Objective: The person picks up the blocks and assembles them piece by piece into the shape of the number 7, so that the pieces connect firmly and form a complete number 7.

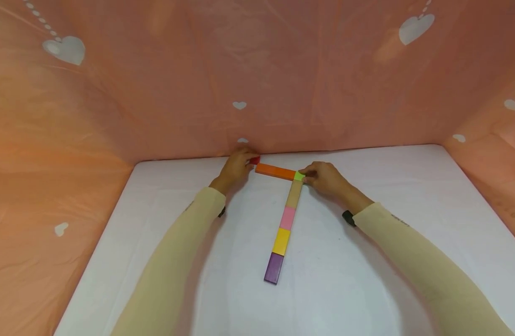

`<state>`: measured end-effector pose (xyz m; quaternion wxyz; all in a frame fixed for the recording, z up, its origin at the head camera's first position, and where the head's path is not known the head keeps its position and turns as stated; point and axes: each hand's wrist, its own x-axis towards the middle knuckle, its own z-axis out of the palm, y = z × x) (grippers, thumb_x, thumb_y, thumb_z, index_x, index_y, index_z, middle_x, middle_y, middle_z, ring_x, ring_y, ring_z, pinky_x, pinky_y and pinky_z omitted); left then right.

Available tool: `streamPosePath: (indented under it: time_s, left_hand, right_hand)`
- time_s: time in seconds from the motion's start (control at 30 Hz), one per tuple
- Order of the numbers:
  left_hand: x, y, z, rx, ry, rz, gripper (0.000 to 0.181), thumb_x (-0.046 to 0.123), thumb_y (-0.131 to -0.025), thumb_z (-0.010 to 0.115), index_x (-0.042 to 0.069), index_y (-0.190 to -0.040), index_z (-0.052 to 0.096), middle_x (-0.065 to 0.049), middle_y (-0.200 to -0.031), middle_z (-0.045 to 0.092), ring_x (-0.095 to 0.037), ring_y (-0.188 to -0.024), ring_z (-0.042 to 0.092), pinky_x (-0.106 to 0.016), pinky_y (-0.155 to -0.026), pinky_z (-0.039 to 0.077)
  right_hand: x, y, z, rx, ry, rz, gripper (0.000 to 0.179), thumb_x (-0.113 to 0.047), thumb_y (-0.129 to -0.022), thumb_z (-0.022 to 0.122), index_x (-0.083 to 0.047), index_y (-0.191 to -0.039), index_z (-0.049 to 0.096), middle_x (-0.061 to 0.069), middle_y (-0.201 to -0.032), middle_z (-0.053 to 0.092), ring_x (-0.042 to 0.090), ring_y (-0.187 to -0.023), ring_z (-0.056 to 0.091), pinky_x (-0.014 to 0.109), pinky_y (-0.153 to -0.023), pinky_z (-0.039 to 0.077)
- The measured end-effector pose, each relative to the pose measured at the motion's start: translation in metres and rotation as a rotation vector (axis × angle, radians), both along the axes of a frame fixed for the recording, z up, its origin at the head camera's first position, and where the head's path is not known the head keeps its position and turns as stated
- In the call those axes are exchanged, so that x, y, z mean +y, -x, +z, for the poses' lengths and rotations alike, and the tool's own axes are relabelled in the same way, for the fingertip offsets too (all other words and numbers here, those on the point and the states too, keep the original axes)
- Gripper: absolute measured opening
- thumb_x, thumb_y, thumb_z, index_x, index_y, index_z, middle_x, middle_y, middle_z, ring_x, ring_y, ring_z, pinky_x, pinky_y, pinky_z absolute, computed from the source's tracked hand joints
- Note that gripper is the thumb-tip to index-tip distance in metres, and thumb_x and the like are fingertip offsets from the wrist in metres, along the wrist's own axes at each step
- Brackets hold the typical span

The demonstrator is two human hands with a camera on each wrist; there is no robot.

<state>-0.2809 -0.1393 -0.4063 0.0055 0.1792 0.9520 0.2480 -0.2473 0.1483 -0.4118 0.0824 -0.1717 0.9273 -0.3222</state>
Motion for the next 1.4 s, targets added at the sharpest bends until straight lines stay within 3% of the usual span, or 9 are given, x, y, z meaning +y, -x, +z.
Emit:
streamPosePath:
  time_s: [0.13, 0.4, 0.83, 1.4]
  left_hand:
    - [-0.003, 0.000, -0.004, 0.011, -0.002, 0.001, 0.036, 0.008, -0.101, 0.056, 0.009, -0.136, 0.060, -0.007, -0.144, 0.053, -0.026, -0.139, 0.045, -0.040, -0.120, 0.033]
    - [-0.005, 0.003, -0.011, 0.017, -0.024, 0.056, 0.030, 0.011, -0.101, 0.057, 0.010, -0.130, 0.064, -0.006, -0.138, 0.058, -0.026, -0.133, 0.049, -0.040, -0.117, 0.038]
    - [-0.005, 0.003, -0.011, 0.036, -0.030, 0.081, 0.025, 0.013, -0.100, 0.059, 0.011, -0.124, 0.067, -0.005, -0.132, 0.060, -0.024, -0.123, 0.053, -0.038, -0.109, 0.046]
    - [-0.005, 0.002, -0.009, 0.030, -0.030, 0.102, 0.027, 0.012, -0.100, 0.059, 0.012, -0.125, 0.067, -0.005, -0.132, 0.062, -0.024, -0.121, 0.055, -0.039, -0.109, 0.046]
  right_hand:
    - [0.001, 0.000, -0.001, 0.001, -0.002, -0.001, 0.033, -0.015, -0.096, 0.066, -0.007, -0.128, 0.067, 0.015, -0.120, 0.067, 0.030, -0.110, 0.061, 0.047, -0.102, 0.050]
    - [0.002, -0.002, -0.001, -0.004, -0.001, 0.004, 0.034, -0.014, -0.096, 0.066, -0.006, -0.129, 0.067, 0.015, -0.119, 0.067, 0.030, -0.110, 0.062, 0.047, -0.102, 0.050]
    - [-0.001, -0.003, 0.000, -0.012, -0.008, -0.009, 0.033, -0.014, -0.096, 0.065, -0.007, -0.128, 0.067, 0.013, -0.118, 0.067, 0.029, -0.109, 0.062, 0.046, -0.102, 0.050]
    - [-0.002, -0.002, 0.000, -0.004, -0.020, -0.009, 0.034, -0.015, -0.097, 0.065, -0.007, -0.129, 0.067, 0.013, -0.119, 0.067, 0.029, -0.110, 0.061, 0.046, -0.102, 0.050]
